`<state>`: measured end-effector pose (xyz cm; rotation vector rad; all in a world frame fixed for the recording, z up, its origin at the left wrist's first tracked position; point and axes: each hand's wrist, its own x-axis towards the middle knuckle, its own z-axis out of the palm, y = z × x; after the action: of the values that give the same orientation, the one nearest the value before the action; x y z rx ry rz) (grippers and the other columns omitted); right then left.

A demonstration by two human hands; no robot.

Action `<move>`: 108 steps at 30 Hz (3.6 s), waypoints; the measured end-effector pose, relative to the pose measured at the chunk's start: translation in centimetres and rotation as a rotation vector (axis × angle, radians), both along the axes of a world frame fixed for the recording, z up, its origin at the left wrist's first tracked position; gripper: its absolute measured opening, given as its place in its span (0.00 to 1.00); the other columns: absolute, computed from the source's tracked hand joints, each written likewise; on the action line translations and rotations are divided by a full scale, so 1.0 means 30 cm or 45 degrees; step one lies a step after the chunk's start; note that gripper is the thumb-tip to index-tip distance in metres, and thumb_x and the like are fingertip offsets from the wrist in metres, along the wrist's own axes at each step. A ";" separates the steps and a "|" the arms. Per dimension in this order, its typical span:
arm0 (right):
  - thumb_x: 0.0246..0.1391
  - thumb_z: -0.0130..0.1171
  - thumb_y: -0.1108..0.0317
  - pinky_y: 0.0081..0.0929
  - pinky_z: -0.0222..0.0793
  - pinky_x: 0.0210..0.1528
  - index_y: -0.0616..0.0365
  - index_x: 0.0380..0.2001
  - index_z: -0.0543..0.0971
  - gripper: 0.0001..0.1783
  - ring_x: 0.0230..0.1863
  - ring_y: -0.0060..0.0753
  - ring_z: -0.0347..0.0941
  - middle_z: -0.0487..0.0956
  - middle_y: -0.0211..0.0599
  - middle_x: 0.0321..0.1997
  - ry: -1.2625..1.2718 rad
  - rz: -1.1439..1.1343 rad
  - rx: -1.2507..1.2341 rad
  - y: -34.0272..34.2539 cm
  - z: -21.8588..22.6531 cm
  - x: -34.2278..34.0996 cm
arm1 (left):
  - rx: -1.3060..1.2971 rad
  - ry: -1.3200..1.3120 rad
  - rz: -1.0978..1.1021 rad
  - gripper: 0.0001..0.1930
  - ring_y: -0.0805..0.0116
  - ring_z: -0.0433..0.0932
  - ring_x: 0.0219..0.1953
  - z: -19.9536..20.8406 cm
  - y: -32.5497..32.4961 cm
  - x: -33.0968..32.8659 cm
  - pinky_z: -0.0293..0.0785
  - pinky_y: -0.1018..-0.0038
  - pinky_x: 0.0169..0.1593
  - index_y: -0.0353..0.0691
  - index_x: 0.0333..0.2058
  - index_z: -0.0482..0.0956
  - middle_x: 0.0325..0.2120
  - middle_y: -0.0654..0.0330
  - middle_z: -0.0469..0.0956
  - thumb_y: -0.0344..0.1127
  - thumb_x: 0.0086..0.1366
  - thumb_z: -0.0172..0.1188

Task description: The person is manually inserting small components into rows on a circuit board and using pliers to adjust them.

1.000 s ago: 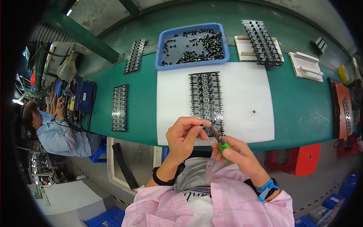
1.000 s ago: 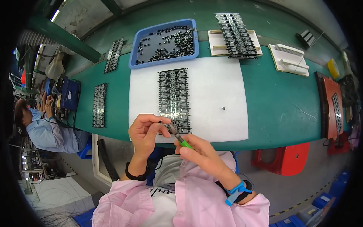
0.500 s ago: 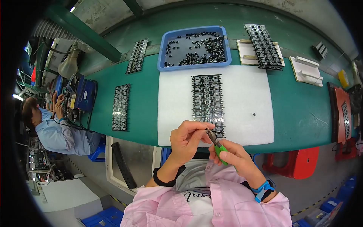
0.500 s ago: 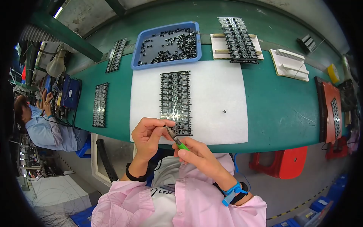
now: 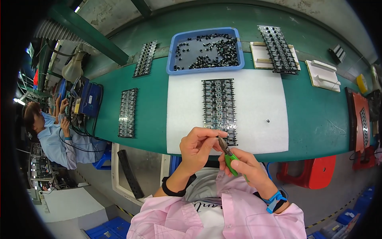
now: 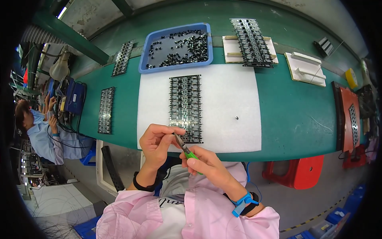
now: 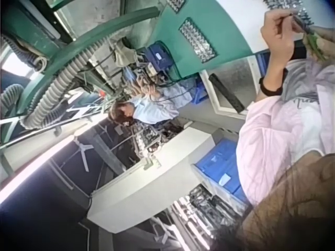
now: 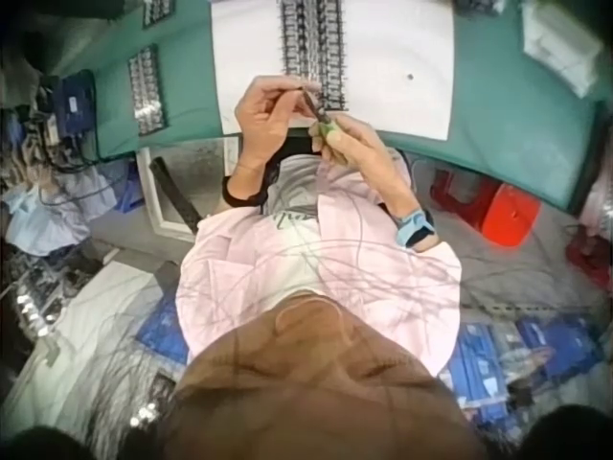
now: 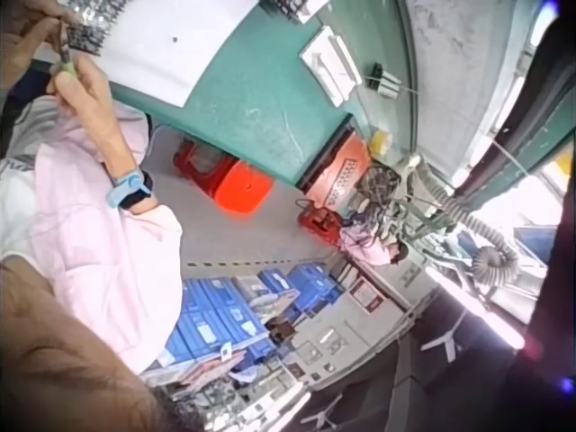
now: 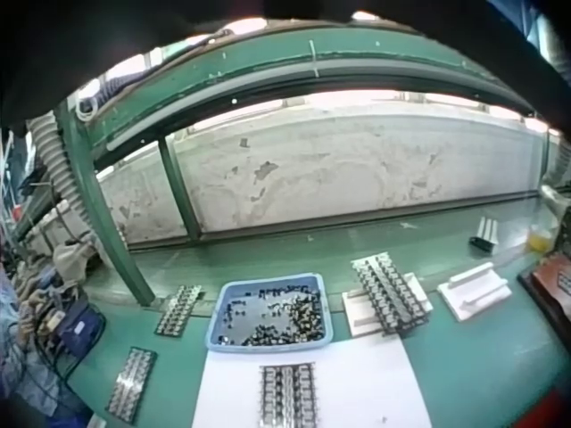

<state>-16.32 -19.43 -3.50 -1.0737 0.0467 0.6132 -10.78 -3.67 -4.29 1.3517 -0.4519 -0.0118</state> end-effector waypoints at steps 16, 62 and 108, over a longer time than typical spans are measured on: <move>0.47 0.49 0.51 0.18 0.62 0.30 0.65 0.37 0.70 0.25 0.29 0.23 0.67 0.72 0.37 0.30 -0.005 -0.027 0.079 0.006 -0.011 -0.002 | -0.017 0.004 0.015 0.04 0.76 0.75 0.26 -0.004 -0.009 -0.006 0.74 0.81 0.30 0.33 0.34 0.67 0.32 0.48 0.76 0.21 0.59 0.47; 0.51 0.45 0.55 0.19 0.62 0.23 0.65 0.38 0.69 0.22 0.24 0.24 0.68 0.72 0.37 0.27 0.034 -0.235 0.315 0.022 -0.013 -0.024 | -0.122 0.121 0.054 0.03 0.69 0.77 0.26 -0.005 -0.010 0.007 0.76 0.76 0.28 0.33 0.33 0.66 0.31 0.48 0.75 0.23 0.59 0.47; 0.42 0.53 0.82 0.22 0.59 0.21 0.63 0.24 0.69 0.05 0.20 0.30 0.63 0.69 0.37 0.25 -1.114 -0.968 -1.535 -0.193 -0.101 0.126 | 1.189 -0.544 0.293 0.04 0.54 0.63 0.54 -0.006 0.005 0.180 0.52 0.52 0.53 0.41 0.25 0.76 0.42 0.59 0.72 0.26 0.49 0.59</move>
<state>-12.54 -25.21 -6.53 -2.2379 0.0559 -0.7382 -5.38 -3.53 -4.46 2.3397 -0.6861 0.2935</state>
